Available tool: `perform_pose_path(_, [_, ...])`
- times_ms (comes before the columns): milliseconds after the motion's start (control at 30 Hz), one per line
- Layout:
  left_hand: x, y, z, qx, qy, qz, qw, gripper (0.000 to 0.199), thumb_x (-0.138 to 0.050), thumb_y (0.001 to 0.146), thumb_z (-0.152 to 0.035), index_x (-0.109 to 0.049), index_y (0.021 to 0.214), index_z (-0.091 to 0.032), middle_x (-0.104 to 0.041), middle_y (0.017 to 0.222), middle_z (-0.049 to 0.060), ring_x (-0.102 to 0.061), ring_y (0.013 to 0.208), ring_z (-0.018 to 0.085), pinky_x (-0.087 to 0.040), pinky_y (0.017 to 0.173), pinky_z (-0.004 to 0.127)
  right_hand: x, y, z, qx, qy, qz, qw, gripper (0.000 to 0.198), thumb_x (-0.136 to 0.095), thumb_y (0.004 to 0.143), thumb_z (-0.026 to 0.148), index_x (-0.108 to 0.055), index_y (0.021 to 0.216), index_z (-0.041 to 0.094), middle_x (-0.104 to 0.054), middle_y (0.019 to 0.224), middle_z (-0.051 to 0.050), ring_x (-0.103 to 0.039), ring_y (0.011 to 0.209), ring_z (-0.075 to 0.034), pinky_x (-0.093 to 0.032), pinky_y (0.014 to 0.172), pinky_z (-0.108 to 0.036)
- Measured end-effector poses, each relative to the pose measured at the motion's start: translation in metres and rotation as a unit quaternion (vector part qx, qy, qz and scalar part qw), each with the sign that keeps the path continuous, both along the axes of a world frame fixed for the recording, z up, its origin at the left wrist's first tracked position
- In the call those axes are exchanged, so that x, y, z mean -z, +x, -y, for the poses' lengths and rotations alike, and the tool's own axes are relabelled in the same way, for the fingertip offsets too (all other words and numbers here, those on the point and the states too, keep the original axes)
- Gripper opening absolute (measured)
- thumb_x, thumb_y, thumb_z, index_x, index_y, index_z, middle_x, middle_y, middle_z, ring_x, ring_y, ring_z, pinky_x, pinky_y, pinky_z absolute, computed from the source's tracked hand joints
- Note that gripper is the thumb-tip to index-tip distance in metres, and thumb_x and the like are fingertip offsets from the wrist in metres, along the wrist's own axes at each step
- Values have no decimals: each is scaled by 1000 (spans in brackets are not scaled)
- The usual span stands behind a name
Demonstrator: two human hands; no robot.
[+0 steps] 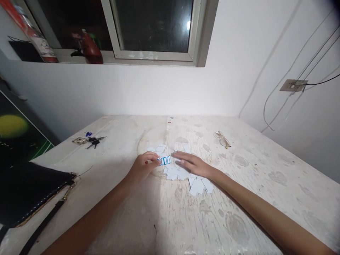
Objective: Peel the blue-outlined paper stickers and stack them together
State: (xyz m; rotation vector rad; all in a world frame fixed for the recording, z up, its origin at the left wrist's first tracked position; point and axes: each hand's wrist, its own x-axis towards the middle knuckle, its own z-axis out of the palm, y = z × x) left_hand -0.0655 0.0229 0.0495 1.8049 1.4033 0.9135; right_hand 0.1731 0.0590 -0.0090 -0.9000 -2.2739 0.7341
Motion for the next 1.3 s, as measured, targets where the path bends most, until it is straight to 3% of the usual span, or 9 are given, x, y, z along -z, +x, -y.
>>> perform_pose_path(67, [-1,-2,1,-9,-2,0,1000,23,-56,68,-37,-62,57,-18,-62,94,4,-54,80,19,-35,61,29,-3,2,-2,10,-66,-54,996,45,-34,92,45,-43,132,27,-39,140,-2,-22,135,-21,-25,108,-44])
perform_pose_path(133, [-2,-4,3,-12,-10,0,1000,23,-56,69,-37,-61,57,-18,-61,95,4,-54,79,19,-34,61,28,-7,-2,-6,25,-87,-78,993,45,-37,92,44,-43,132,25,-36,141,-4,-17,136,-21,-27,107,-43])
perform_pose_path(333, [-5,-7,7,-1,-15,9,1000,23,-55,70,-36,-59,56,-18,-61,95,3,-53,80,18,-35,62,28,-24,-52,-40,28,27,65,997,39,-44,87,25,-51,125,17,-48,132,-10,-43,123,-22,-37,101,-38])
perform_pose_path(467, [-8,-5,18,16,-25,14,999,23,-54,71,-35,-57,55,-18,-61,96,3,-54,81,18,-36,66,28,-28,-90,-71,3,50,133,990,42,-54,80,21,-54,121,15,-48,131,-11,-39,125,-25,-33,103,-40])
perform_pose_path(600, [-17,6,43,57,-59,27,996,22,-55,74,-32,-56,57,-19,-59,94,1,-53,85,18,-38,76,30,-24,-104,-86,1,56,197,979,40,-58,79,27,-57,116,11,-48,128,-16,-40,121,-32,-37,96,-43])
perform_pose_path(733, [-21,14,61,81,-92,38,992,19,-55,74,-29,-54,58,-20,-58,93,-1,-50,86,18,-38,79,31,-24,-102,-84,-5,70,219,973,34,-56,81,23,-58,112,9,-53,115,-17,-49,107,-27,-41,88,-35])
perform_pose_path(933, [-7,15,53,61,-119,49,990,18,-56,71,-32,-55,57,-20,-61,95,1,-51,84,20,-37,76,35,-30,-96,-76,8,76,251,965,15,-53,83,16,-59,96,11,-60,90,-8,-56,72,-13,-43,64,-22])
perform_pose_path(1133, [-2,16,44,69,-135,58,987,24,-55,69,-35,-50,52,-19,-64,92,3,-54,86,22,-38,70,33,-30,-103,-57,27,160,289,943,14,-46,83,9,-59,86,9,-61,91,-15,-55,82,-23,-40,69,-30])
perform_pose_path(1300, [0,15,40,51,-127,54,989,22,-55,69,-32,-51,52,-19,-66,90,2,-55,85,21,-37,68,31,-42,-90,-45,100,205,275,934,22,-36,81,-1,-57,87,6,-59,93,-19,-55,87,-26,-39,73,-36])
